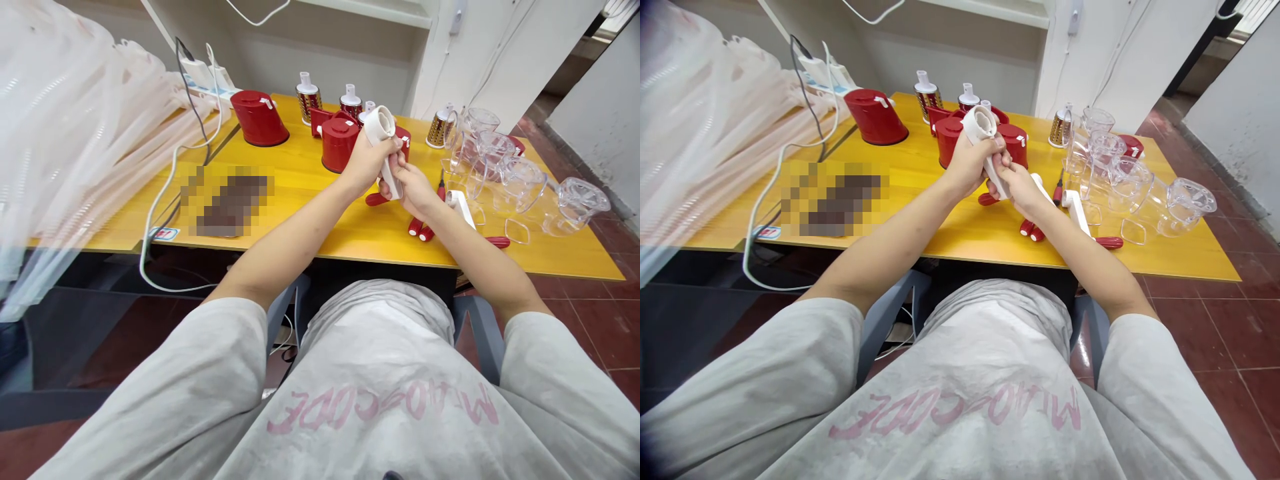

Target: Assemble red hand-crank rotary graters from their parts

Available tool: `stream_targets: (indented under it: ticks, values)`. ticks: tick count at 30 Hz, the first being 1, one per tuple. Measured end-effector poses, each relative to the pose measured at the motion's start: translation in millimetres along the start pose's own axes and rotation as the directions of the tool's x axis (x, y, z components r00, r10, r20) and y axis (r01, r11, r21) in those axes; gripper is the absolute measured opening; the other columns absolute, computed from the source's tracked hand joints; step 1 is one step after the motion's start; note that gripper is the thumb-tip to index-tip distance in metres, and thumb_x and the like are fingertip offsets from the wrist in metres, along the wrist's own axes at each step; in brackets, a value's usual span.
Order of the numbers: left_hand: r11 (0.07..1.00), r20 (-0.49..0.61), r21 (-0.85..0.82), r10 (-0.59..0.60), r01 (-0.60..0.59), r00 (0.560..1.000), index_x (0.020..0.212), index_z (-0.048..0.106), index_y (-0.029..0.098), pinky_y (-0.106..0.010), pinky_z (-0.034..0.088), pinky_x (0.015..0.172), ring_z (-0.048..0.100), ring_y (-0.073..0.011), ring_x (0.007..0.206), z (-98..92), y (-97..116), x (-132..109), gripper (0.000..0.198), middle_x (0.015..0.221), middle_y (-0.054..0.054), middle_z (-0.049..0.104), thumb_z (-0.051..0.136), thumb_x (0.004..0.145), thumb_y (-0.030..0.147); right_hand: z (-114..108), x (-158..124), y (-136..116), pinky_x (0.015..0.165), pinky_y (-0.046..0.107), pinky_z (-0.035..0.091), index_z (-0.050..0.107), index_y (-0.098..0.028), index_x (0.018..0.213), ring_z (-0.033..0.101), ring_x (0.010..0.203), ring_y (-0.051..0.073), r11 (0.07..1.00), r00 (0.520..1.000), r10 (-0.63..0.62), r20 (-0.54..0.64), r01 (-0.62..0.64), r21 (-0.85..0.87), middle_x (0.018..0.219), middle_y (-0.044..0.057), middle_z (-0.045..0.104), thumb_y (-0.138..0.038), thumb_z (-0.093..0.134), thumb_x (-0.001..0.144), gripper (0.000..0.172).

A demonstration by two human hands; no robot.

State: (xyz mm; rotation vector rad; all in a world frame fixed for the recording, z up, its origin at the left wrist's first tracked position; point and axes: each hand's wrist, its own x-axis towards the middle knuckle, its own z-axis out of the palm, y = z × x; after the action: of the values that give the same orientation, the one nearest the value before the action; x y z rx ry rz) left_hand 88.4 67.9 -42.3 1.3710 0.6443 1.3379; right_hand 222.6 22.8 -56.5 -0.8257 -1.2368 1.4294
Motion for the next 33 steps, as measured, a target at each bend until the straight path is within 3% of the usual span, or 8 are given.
stream_targets:
  ticks: [3,6,11,16,19,23,29,33]
  values:
    - [0.997,0.043,-0.067,0.035,-0.032,0.998,0.149,0.072,0.035,-0.042,0.079,0.105,0.092,-0.0352,0.139,2.5,4.2,-1.1,0.052,0.110,-0.003,0.090,0.094,0.107,0.055,2.2,-0.9,-3.2,0.060,0.028,0.051,0.060,-0.028,0.098,0.064,0.070,0.016,1.000,1.000,0.006,-0.018,-0.006,-0.026,0.080,-0.002,0.067,-0.082,0.095,0.108,0.066]
    - [0.997,0.063,-0.074,0.017,-0.012,0.998,0.156,0.076,0.036,-0.044,0.079,0.113,0.089,-0.0347,0.148,5.2,14.6,-7.0,0.051,0.117,-0.004,0.095,0.090,0.110,0.052,6.7,-3.9,-7.9,0.058,0.029,0.049,0.063,-0.028,0.097,0.062,0.070,0.016,1.000,0.999,-0.013,-0.050,0.012,-0.023,0.080,-0.001,0.067,-0.081,0.091,0.111,0.062]
    - [0.998,0.060,-0.041,-0.043,0.045,0.997,0.157,0.075,0.030,-0.038,0.081,0.096,0.092,-0.0376,0.146,9.5,22.0,-15.0,0.060,0.125,-0.008,0.097,0.096,0.110,0.061,7.9,-9.1,-11.1,0.061,0.029,0.053,0.064,-0.029,0.105,0.060,0.067,0.016,0.998,0.997,-0.057,-0.049,0.055,-0.035,0.082,-0.003,0.070,-0.080,0.092,0.109,0.058]
    - [0.999,0.070,-0.011,-0.033,0.033,0.997,0.150,0.076,0.026,-0.037,0.080,0.101,0.091,-0.0396,0.146,9.1,15.2,-18.5,0.061,0.132,-0.013,0.095,0.094,0.111,0.070,5.7,-8.8,-3.7,0.061,0.031,0.052,0.060,-0.032,0.114,0.059,0.065,0.018,0.995,0.994,-0.099,0.037,0.099,-0.003,0.081,-0.006,0.068,-0.075,0.094,0.102,0.056]
    - [0.999,0.051,0.041,-0.012,0.010,0.999,0.148,0.079,0.027,-0.041,0.080,0.104,0.089,-0.0417,0.146,8.8,12.9,-19.2,0.060,0.135,-0.014,0.095,0.087,0.114,0.076,7.9,-7.3,-1.7,0.061,0.029,0.049,0.061,-0.032,0.115,0.059,0.067,0.016,0.995,0.995,-0.093,-0.023,0.093,-0.029,0.080,-0.007,0.063,-0.073,0.091,0.108,0.052]
    - [0.996,0.006,0.049,0.069,-0.069,0.998,0.134,0.083,0.029,-0.045,0.077,0.117,0.088,-0.0395,0.144,11.3,18.8,-22.0,0.051,0.142,-0.010,0.097,0.083,0.115,0.076,11.8,-7.3,-5.7,0.059,0.026,0.047,0.064,-0.031,0.121,0.062,0.072,0.016,0.996,0.993,-0.087,-0.078,0.084,-0.033,0.079,-0.007,0.057,-0.070,0.090,0.114,0.047]
    - [0.994,-0.012,0.094,-0.047,0.048,0.999,0.156,0.076,0.028,-0.042,0.079,0.099,0.091,-0.0433,0.139,11.3,24.9,-20.9,0.057,0.135,-0.016,0.096,0.084,0.117,0.069,11.3,-6.1,-8.6,0.058,0.026,0.048,0.065,-0.030,0.120,0.062,0.071,0.015,0.997,0.995,-0.074,-0.065,0.075,0.009,0.081,-0.007,0.062,-0.065,0.092,0.114,0.045]
    - [0.996,0.014,0.088,-0.002,0.000,1.000,0.140,0.079,0.026,-0.039,0.078,0.104,0.087,-0.0430,0.151,2.1,12.0,-10.3,0.049,0.131,-0.015,0.094,0.090,0.112,0.065,10.6,-3.5,-2.4,0.057,0.026,0.049,0.063,-0.030,0.115,0.059,0.066,0.014,0.996,0.999,-0.038,-0.029,0.040,0.074,0.078,-0.008,0.066,-0.073,0.098,0.110,0.055]
